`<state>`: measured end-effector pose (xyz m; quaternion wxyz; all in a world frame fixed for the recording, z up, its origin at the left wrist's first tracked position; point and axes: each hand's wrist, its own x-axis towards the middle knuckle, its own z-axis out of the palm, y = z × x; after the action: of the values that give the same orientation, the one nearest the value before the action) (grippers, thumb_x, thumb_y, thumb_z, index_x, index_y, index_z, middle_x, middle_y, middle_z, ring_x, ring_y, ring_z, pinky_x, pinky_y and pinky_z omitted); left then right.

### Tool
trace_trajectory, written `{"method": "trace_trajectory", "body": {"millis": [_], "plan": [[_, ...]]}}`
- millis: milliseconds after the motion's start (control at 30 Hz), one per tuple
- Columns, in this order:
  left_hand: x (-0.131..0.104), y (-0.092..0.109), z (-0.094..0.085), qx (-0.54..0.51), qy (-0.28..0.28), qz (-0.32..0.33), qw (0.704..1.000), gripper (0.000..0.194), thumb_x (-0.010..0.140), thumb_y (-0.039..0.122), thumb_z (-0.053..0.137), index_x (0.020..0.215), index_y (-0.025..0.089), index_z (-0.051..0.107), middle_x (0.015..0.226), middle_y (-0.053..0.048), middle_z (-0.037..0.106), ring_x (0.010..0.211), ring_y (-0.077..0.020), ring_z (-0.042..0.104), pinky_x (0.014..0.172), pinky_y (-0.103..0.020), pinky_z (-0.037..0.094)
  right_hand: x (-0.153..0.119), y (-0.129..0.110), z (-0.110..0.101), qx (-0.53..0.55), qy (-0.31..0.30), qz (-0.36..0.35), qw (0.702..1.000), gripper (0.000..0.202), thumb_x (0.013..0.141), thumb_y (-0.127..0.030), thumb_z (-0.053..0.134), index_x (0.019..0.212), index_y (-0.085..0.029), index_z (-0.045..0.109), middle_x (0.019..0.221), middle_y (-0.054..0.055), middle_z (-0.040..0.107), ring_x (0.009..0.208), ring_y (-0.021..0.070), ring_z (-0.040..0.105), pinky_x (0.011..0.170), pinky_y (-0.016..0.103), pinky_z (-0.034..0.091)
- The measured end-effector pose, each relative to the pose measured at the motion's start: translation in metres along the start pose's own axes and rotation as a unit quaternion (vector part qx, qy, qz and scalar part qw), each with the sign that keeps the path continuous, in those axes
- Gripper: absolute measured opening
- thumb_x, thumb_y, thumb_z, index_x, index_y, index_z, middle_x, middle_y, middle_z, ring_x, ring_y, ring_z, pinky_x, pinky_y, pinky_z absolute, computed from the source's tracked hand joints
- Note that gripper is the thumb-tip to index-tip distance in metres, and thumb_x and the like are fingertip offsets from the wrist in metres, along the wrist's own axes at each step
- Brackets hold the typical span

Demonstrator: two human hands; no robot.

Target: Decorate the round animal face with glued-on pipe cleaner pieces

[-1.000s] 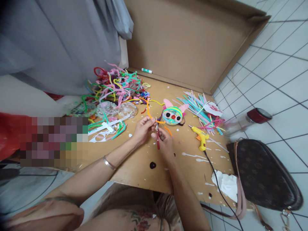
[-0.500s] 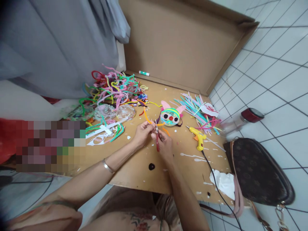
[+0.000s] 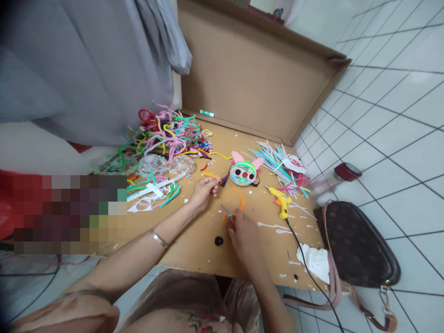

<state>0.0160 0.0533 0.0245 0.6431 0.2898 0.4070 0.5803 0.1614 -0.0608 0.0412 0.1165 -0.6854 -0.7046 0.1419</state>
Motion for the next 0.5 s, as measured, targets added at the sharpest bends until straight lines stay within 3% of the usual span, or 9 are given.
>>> {"method": "trace_trajectory", "body": {"millis": [133, 233, 400, 500], "plan": [[-0.003, -0.001, -0.002, 0.036, -0.047, -0.019, 0.998, 0.053, 0.059, 0.065, 0.078, 0.058, 0.017, 0.056, 0.046, 0.005, 0.048, 0.041, -0.0061, 0.039, 0.042, -0.020, 0.030, -0.004, -0.001, -0.003, -0.026, -0.043, -0.072, 0.996, 0.020, 0.085, -0.011, 0.057, 0.100, -0.018, 0.068, 0.105, 0.011, 0.070, 0.098, 0.0234, 0.063, 0.084, 0.031, 0.044], [-0.003, -0.003, -0.005, 0.054, -0.053, 0.026, 0.997, 0.049, 0.062, 0.063, 0.076, 0.061, 0.017, 0.058, 0.049, 0.004, 0.050, 0.044, -0.0066, 0.041, 0.044, -0.020, 0.031, 0.001, 0.009, -0.008, 0.002, 0.001, -0.074, 0.997, 0.020, 0.093, -0.016, 0.050, 0.098, -0.018, 0.070, 0.102, 0.010, 0.071, 0.098, 0.0210, 0.063, 0.085, 0.030, 0.045], [0.022, 0.006, -0.007, 0.086, 0.006, 0.131, 0.988, 0.031, 0.062, 0.038, 0.080, 0.071, 0.018, 0.059, 0.065, 0.003, 0.058, 0.060, -0.0087, 0.050, 0.060, -0.020, 0.042, 0.025, 0.057, -0.040, -0.086, 0.114, 0.130, 0.981, 0.030, 0.097, -0.025, 0.044, 0.100, -0.012, 0.071, 0.101, 0.016, 0.072, 0.096, 0.0253, 0.067, 0.083, 0.033, 0.046], [0.043, 0.012, 0.000, 0.118, -0.009, 0.123, 0.985, 0.047, 0.054, 0.029, 0.086, 0.091, 0.019, 0.060, 0.097, -0.004, 0.068, 0.092, -0.0166, 0.063, 0.085, -0.027, 0.049, 0.047, 0.088, -0.053, -0.152, 0.168, 0.218, 0.949, 0.045, 0.097, -0.040, 0.046, 0.113, -0.004, 0.067, 0.111, 0.026, 0.069, 0.102, 0.0308, 0.067, 0.084, 0.037, 0.048]]}}
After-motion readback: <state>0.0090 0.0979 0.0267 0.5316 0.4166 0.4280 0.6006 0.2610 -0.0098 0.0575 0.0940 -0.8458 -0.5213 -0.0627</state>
